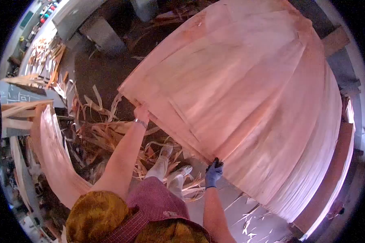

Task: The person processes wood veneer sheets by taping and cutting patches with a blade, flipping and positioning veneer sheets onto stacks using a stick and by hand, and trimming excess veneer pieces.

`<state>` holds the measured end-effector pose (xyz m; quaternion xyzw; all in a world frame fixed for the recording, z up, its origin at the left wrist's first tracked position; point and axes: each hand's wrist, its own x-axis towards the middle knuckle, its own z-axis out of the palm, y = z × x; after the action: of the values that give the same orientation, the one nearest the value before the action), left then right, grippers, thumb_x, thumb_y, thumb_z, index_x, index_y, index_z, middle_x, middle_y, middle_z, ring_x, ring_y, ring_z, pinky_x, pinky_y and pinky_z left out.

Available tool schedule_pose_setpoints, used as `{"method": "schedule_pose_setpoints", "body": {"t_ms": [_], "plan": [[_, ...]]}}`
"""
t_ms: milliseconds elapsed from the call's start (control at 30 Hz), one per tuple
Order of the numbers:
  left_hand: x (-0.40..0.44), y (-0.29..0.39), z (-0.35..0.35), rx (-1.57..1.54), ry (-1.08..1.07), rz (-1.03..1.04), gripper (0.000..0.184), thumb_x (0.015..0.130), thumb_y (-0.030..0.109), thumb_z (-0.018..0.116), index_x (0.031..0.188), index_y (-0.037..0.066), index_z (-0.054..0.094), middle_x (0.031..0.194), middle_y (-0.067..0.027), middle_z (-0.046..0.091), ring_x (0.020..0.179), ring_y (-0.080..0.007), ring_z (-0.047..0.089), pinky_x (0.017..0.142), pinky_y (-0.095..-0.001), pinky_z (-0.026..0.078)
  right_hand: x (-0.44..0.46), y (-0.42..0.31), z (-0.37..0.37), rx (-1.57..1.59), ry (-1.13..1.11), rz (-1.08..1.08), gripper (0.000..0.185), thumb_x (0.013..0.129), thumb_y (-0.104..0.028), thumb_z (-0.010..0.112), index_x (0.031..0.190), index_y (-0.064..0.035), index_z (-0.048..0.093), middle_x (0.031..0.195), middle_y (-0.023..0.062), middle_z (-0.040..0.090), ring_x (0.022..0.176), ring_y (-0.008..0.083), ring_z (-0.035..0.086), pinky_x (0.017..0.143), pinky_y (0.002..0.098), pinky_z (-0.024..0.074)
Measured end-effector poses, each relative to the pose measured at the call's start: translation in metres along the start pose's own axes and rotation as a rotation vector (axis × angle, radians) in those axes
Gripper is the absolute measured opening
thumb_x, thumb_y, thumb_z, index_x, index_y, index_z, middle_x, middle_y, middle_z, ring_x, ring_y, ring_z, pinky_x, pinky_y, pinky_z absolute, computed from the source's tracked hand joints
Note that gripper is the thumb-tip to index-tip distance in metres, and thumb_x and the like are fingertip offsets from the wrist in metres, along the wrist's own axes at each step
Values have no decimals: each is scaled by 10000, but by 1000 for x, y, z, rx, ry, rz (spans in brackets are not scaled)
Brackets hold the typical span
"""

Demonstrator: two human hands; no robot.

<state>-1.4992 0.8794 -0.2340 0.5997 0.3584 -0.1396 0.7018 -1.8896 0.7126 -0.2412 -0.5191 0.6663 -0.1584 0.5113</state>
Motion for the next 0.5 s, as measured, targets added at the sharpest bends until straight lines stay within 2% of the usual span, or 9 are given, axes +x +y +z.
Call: {"method": "schedule_pose_setpoints", "body": {"t_ms": [33, 67, 167, 267, 367, 467, 500], "plan": [[9, -6, -3, 21, 15, 37, 87, 873, 95, 632, 870, 28, 577, 753, -33, 584, 571, -150, 554, 451, -302, 437, -2, -1, 0, 25, 8, 13, 325, 964, -382, 591, 843, -129, 428, 525, 2, 452, 376, 109, 423, 334, 274, 333], [27, -19, -12, 52, -48, 77, 145, 865, 140, 665, 900, 18, 593, 812, -49, 617, 657, -166, 603, 535, -310, 492, -3, -2, 0, -44, 19, -4, 320, 962, -378, 595, 846, -135, 422, 525, -3, 442, 379, 103, 419, 334, 271, 330], [39, -26, -13, 180, 82, 140, 173, 877, 119, 618, 951, -37, 617, 934, -125, 662, 814, -207, 647, 731, -336, 550, -7, 7, -2, 68, -56, 9, 255, 959, -337, 612, 879, -134, 480, 573, -3, 455, 442, 99, 431, 376, 278, 330], [18, -5, -4, 87, 131, 81, 224, 885, 147, 620, 985, -53, 611, 976, -127, 661, 832, -210, 644, 737, -342, 541, -14, 3, 6, 96, -77, 111, 254, 959, -345, 611, 904, -127, 493, 596, 5, 478, 461, 99, 447, 385, 282, 342], [33, -12, -15, 18, 101, 37, 254, 891, 167, 623, 1007, -58, 605, 1001, -113, 656, 832, -209, 639, 742, -343, 535, -29, -4, 9, 7, -53, 101, 271, 958, -350, 614, 907, -120, 481, 595, 9, 480, 459, 101, 440, 385, 283, 340], [47, -22, -17, 67, 133, 61, 248, 882, 175, 651, 990, -45, 617, 965, -94, 661, 839, -196, 638, 745, -336, 530, -1, 46, 6, -3, 2, -64, 265, 961, -336, 613, 899, -122, 468, 572, 3, 464, 438, 101, 418, 381, 283, 326], [49, -21, -18, 80, 80, 78, 253, 874, 183, 669, 983, -40, 620, 946, -86, 661, 827, -190, 633, 734, -336, 525, -5, 36, 7, 60, -3, -35, 281, 960, -336, 614, 864, -124, 455, 555, 1, 456, 420, 100, 411, 370, 277, 320]]}}
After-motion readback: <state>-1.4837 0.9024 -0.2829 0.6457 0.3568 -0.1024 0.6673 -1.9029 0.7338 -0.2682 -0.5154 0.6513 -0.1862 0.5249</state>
